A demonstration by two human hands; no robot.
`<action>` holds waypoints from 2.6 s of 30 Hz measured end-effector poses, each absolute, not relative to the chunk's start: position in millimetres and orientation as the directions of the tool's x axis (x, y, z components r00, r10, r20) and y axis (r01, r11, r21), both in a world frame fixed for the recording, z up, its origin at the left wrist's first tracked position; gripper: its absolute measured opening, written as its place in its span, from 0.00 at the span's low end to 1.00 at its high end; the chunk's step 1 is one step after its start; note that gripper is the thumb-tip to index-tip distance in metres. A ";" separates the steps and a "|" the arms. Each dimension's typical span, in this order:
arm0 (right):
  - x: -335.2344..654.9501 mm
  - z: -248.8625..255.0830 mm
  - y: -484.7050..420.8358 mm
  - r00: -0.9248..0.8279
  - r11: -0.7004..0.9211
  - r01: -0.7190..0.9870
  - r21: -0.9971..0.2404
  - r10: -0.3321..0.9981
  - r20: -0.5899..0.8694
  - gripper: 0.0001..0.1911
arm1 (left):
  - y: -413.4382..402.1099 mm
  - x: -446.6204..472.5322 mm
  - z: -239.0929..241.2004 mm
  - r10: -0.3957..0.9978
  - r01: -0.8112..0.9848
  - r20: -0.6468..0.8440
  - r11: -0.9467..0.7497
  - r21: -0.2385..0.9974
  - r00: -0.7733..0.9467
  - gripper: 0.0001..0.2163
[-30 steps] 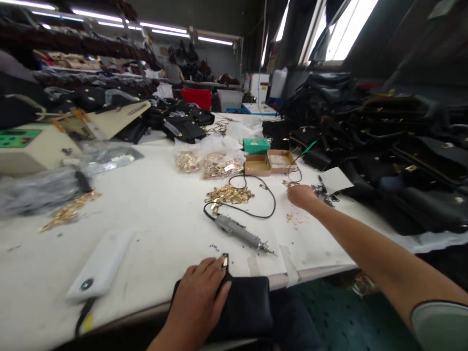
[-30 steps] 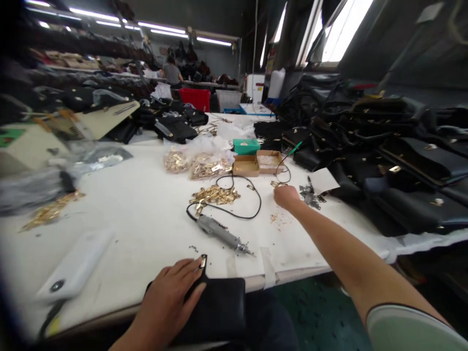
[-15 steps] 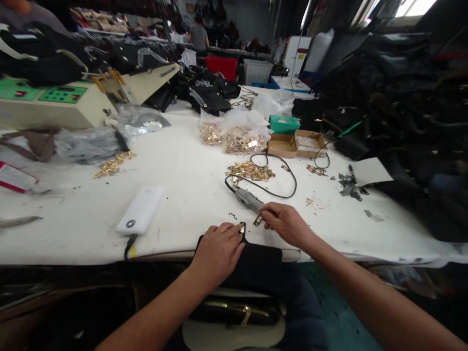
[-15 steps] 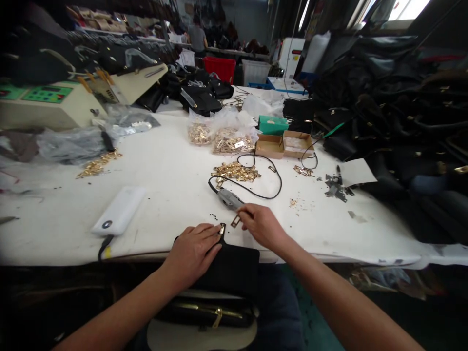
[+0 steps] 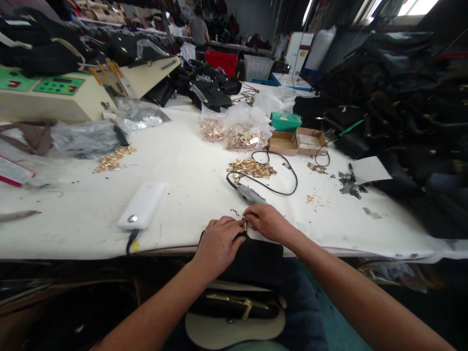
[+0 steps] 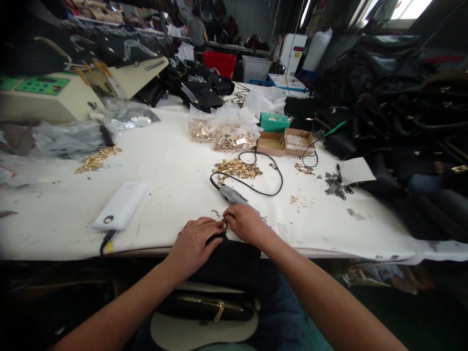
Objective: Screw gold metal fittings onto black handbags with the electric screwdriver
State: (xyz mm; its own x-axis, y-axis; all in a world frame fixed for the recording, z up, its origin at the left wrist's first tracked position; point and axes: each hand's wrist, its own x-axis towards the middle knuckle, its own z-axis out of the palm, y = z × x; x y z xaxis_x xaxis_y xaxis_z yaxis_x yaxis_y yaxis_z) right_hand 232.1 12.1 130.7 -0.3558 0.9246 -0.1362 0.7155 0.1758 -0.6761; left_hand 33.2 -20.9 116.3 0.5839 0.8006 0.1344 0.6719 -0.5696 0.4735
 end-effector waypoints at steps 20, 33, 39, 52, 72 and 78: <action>225.7 124.1 17.3 -0.299 0.113 0.735 -0.669 0.939 -0.170 0.09 | -20.9 32.6 115.5 0.788 0.697 0.109 -0.593 0.403 0.607 0.09; 229.7 118.9 -1.3 -0.159 0.073 0.722 -0.688 0.985 -0.063 0.08 | -25.3 36.7 119.0 0.786 0.717 0.101 -0.602 0.352 0.610 0.12; 228.4 116.0 -2.2 -0.189 0.106 0.691 -0.715 0.981 -0.036 0.09 | -23.6 37.0 116.6 0.798 0.716 0.091 -0.579 0.390 0.595 0.11; 227.2 106.0 -5.5 -0.173 0.108 0.665 -0.739 0.985 -0.012 0.09 | -23.4 37.1 118.8 0.806 0.714 0.095 -0.566 0.413 0.585 0.11; 237.5 116.5 -16.0 -0.240 0.122 0.620 -0.775 0.970 -0.039 0.12 | -24.5 36.3 119.2 0.805 0.710 0.109 -0.570 0.412 0.583 0.13; 236.7 121.1 -14.2 -0.274 0.130 0.629 -0.767 0.960 -0.062 0.12 | -24.9 35.6 117.1 0.800 0.714 0.112 -0.581 0.391 0.590 0.13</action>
